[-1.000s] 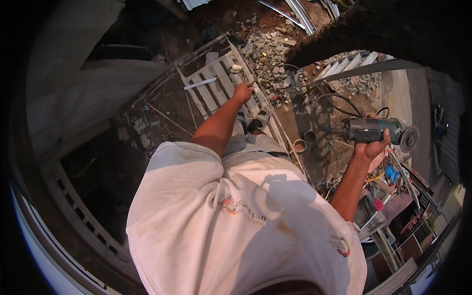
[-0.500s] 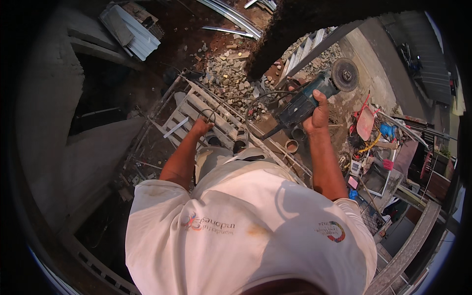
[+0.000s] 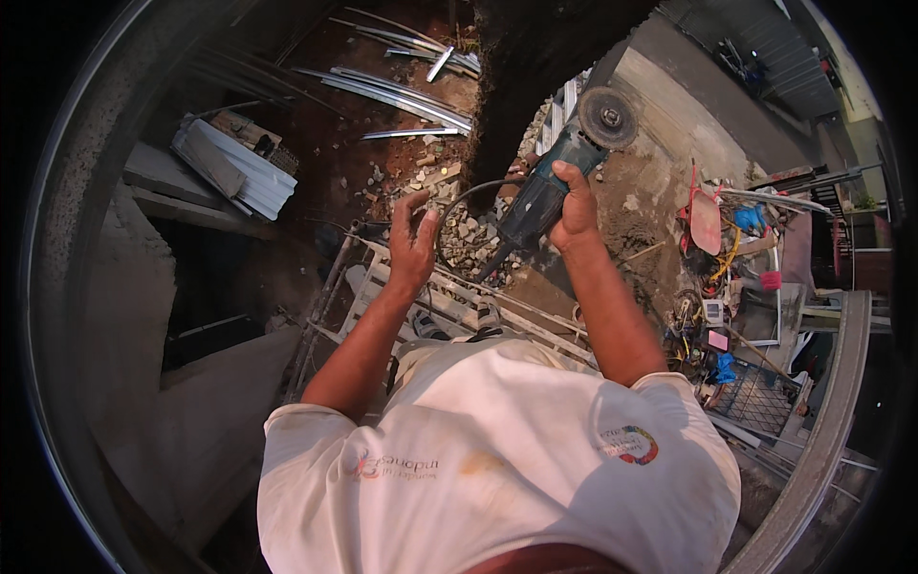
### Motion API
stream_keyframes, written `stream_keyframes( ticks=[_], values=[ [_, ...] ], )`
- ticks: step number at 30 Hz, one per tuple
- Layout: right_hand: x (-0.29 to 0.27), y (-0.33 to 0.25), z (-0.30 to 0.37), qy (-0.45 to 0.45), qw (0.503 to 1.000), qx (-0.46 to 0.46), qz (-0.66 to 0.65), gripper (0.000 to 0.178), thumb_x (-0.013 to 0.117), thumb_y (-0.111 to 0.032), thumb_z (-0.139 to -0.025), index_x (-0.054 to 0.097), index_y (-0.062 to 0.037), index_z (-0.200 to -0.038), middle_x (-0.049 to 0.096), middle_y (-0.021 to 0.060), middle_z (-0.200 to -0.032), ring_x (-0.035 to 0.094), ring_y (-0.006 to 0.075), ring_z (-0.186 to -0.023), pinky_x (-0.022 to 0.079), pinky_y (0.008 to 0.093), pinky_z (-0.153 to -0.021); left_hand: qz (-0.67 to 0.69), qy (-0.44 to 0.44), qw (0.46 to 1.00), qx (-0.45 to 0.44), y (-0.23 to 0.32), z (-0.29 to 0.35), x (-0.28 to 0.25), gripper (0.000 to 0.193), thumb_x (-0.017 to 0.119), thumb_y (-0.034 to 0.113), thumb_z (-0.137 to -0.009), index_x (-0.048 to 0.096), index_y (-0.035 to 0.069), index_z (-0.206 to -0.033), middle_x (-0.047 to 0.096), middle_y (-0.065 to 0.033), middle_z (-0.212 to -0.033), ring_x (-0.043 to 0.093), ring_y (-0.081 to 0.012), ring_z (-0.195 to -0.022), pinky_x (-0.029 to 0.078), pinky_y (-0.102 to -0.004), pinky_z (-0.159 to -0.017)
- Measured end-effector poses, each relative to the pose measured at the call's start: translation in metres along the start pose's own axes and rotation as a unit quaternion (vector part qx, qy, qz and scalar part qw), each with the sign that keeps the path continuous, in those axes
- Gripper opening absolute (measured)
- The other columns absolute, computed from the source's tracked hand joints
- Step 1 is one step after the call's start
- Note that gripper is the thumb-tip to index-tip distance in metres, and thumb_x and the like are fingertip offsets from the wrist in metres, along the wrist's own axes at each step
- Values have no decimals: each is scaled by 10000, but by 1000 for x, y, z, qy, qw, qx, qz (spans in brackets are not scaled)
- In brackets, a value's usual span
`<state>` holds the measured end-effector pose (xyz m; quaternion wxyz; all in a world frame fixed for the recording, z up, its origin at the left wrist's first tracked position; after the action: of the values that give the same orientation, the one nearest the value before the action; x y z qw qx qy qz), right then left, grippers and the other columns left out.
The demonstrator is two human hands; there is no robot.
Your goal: The person measures a curved metal rail with a tape measure and marks it with a pen. Then, using an angle grinder, the person cuts the metal rail at the marked points.
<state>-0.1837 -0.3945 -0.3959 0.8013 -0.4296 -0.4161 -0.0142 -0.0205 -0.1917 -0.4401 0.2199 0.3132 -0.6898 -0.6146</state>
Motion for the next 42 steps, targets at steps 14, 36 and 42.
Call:
stream_keyframes(
  ticks=[14, 36, 42],
  values=[
    [18, 49, 23, 123, 970, -42, 206, 582, 772, -195, -747, 504, -48, -1242, 629, 107, -978, 684, 273, -798, 602, 453, -693, -79, -67, 986, -129, -22, -28, 9, 314, 592, 299, -1025, 654, -4, -1079, 669, -132, -895, 613, -225, -831, 486, -371, -780],
    [100, 18, 0, -19, 962, -258, 89, 559, 750, -139, -798, 503, -60, -1293, 672, 120, -1008, 713, 275, -821, 624, 441, -719, -147, -245, 958, -8, 117, -15, -28, 875, 805, 402, -846, 367, 53, -1519, 552, -279, -1387, 532, -362, -1321, 431, -433, -1089],
    [145, -5, 13, -68, 970, -225, 68, 564, 760, -111, -789, 504, -73, -1291, 591, 60, -1043, 649, 196, -922, 558, 370, -795, -157, -159, 973, 58, 142, -15, 2, 956, 856, 145, -779, 267, 7, -1519, 545, -242, -1336, 586, -320, -1224, 467, -416, -1033]
  ],
)
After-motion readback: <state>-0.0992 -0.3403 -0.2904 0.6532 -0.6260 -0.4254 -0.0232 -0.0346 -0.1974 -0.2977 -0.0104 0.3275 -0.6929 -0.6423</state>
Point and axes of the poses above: each hand's wrist, its own z-axis away from the middle knuckle, its own x-axis out of the palm, y = z × x, the point moved 3 cm from there along -z, towards the middle knuckle
